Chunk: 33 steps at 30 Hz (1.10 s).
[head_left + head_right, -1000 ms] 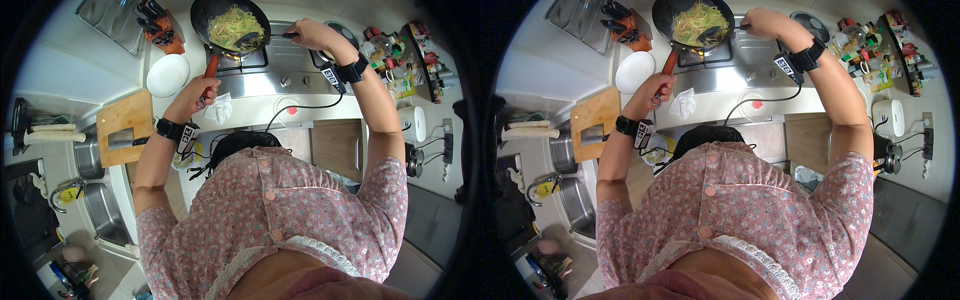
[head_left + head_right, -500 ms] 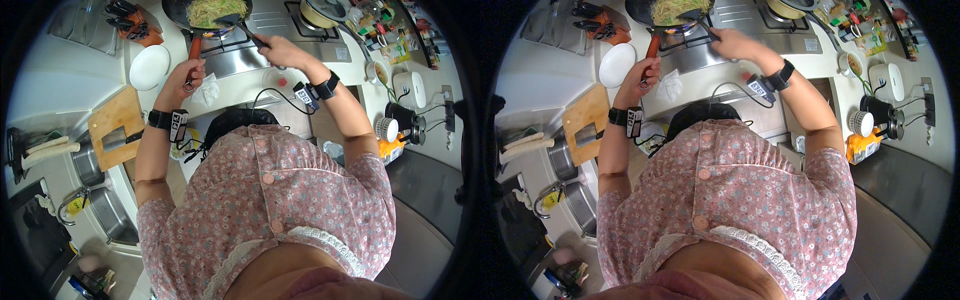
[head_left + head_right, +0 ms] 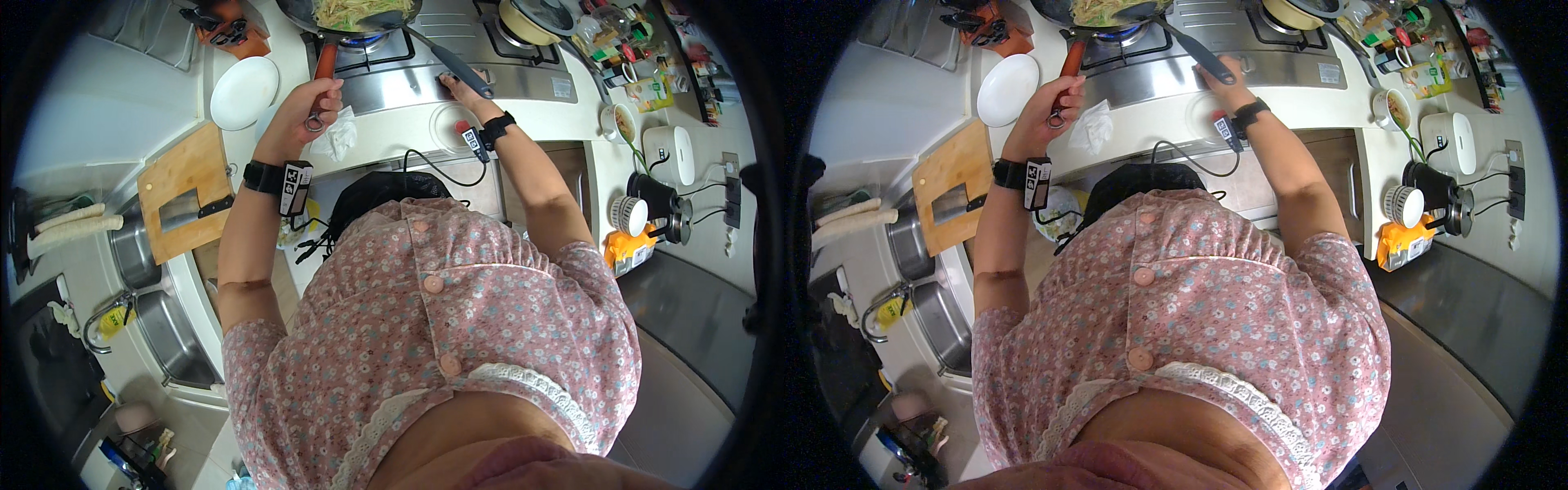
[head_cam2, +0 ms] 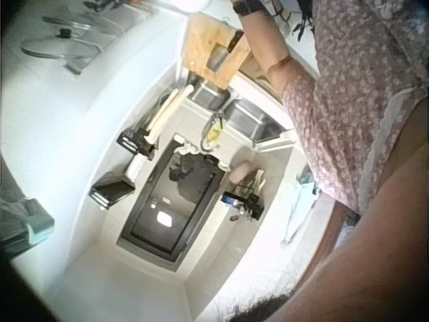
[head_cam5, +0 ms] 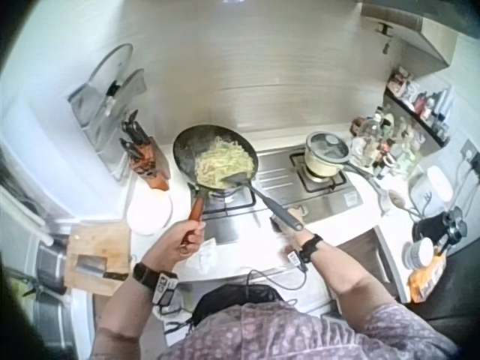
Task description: The person stir-fries noodles and vegetables in a frying pan on a gas stove, using a spatula to mix the ingredients. They briefly add a prepared mixture from a bowl into the pan and continue stirring.
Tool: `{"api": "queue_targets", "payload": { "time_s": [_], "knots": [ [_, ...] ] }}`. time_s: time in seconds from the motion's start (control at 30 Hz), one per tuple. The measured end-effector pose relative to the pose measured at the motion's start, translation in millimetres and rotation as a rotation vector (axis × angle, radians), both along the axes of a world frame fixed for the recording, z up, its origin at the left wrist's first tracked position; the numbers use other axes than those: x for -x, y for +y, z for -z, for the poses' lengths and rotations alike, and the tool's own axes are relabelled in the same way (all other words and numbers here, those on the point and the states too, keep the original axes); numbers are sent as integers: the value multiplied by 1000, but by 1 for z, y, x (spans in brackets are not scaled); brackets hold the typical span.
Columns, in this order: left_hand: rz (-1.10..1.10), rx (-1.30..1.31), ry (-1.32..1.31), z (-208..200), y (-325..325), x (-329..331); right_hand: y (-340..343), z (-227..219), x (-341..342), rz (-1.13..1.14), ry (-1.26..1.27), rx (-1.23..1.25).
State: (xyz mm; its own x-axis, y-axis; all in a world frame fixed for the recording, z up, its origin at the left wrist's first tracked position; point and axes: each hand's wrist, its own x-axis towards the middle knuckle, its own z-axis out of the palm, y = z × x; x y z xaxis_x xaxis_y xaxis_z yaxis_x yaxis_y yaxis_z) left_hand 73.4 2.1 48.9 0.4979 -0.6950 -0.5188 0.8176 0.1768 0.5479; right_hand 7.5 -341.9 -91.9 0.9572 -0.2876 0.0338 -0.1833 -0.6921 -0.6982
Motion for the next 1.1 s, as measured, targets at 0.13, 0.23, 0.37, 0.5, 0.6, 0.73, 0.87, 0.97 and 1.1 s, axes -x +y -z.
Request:
{"api": "queue_targets", "payload": {
  "time_s": [0.13,0.23,0.37,0.5,0.6,0.73,0.87,0.97,1.1],
  "knots": [
    [-14,-22,21,-1,-1,1,-2,0,3,-106,-116,23],
    [1,-22,21,-1,-1,0,-8,-7,1,-199,-160,158],
    [-16,-24,22,-1,-1,1,-19,-52,-6,-61,136,13],
    [-25,-32,-3,-5,-1,4,-14,-132,-4,73,-52,-391],
    [9,-46,-27,-9,0,6,15,-168,7,-293,136,46],
    [30,-48,-34,-8,1,6,46,-184,-1,-374,395,451],
    [46,-12,-37,-1,2,1,19,-228,-19,-429,248,537],
    [-7,-34,-17,2,-1,1,-3,-278,-29,-569,199,634],
    [9,-10,1,1,-1,4,2,-325,-39,-550,408,724]
  ]
}}
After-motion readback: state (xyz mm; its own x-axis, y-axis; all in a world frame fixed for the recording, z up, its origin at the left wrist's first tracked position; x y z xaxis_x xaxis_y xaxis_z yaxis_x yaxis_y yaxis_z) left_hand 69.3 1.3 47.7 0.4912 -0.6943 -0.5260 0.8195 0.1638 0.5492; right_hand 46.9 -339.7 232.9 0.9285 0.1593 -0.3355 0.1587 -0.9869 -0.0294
